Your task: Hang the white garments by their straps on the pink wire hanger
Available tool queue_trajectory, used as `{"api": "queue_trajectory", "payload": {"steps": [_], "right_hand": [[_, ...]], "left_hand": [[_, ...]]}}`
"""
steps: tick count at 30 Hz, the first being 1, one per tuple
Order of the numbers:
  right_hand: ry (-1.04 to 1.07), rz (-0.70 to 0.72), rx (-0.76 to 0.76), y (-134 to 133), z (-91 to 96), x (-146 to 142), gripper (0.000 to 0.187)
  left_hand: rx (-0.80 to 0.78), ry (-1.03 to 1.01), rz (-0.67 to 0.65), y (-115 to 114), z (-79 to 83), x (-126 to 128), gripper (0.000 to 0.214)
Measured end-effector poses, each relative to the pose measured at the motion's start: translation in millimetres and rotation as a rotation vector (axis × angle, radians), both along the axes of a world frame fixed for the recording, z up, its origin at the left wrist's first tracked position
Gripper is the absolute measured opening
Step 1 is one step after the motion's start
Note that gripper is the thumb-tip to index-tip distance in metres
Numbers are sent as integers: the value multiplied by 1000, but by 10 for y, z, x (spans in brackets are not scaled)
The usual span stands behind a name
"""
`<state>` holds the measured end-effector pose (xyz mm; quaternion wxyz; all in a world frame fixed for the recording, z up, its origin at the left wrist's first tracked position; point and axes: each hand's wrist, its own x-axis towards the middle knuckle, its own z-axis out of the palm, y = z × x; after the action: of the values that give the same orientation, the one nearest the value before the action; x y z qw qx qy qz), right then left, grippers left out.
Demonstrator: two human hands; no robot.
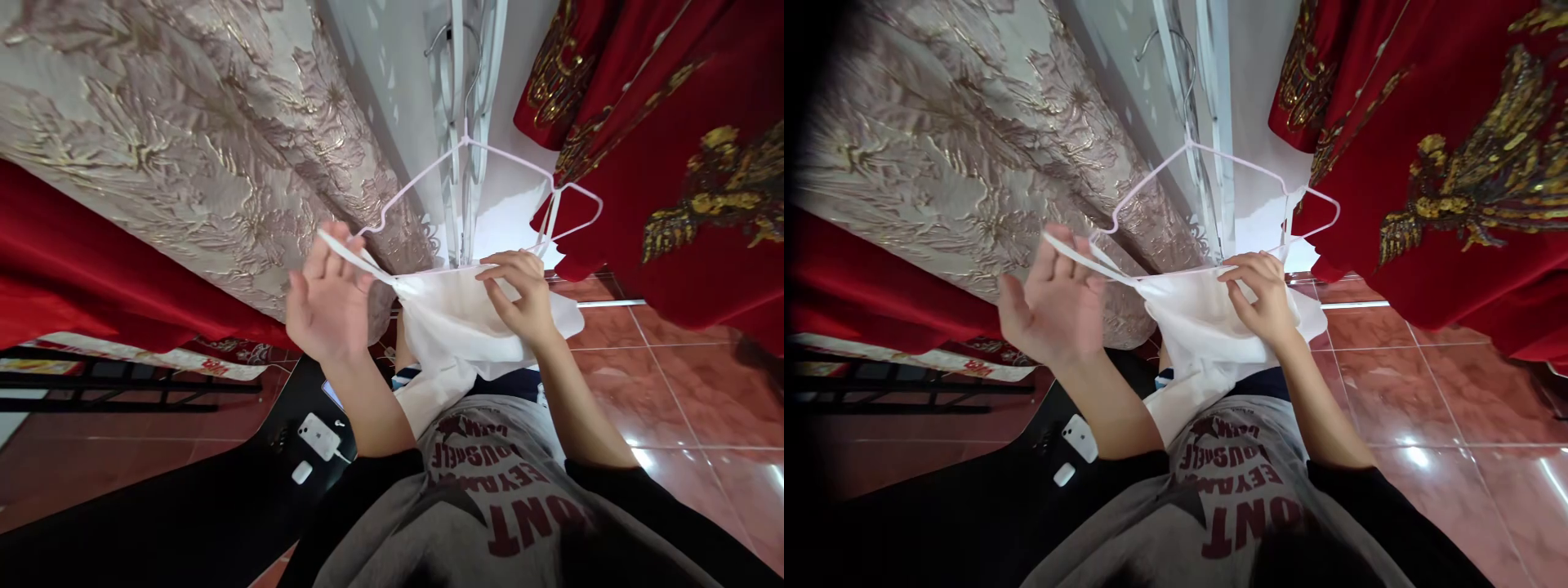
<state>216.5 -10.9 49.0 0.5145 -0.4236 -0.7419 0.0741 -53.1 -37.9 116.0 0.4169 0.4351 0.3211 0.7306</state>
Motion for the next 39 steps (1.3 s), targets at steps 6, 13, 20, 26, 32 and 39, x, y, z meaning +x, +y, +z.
{"api": "queue_trajectory", "payload": {"steps": [6, 13, 20, 26, 32, 39], "right_hand": [[-42, 45, -67, -15, 37, 70, 15], [-2, 129, -57, -120, -28, -179, 15], [410, -166, -225, 56, 35, 201, 42], [320, -104, -455, 118, 412, 354, 15], [440, -67, -247, 28, 655, 234, 13], [631, -260, 223, 510, 579, 413, 35]], "left_hand": [[-80, -117, 396, 192, -369, 16, 42], [-174, -90, 86, 179, -489, 493, 40], [-134, -105, 74, 242, -484, 623, 43], [-111, -96, 139, 278, -533, 619, 44], [-108, -90, 170, 313, -530, 589, 42], [-136, -152, 87, 276, -503, 666, 46]]}}
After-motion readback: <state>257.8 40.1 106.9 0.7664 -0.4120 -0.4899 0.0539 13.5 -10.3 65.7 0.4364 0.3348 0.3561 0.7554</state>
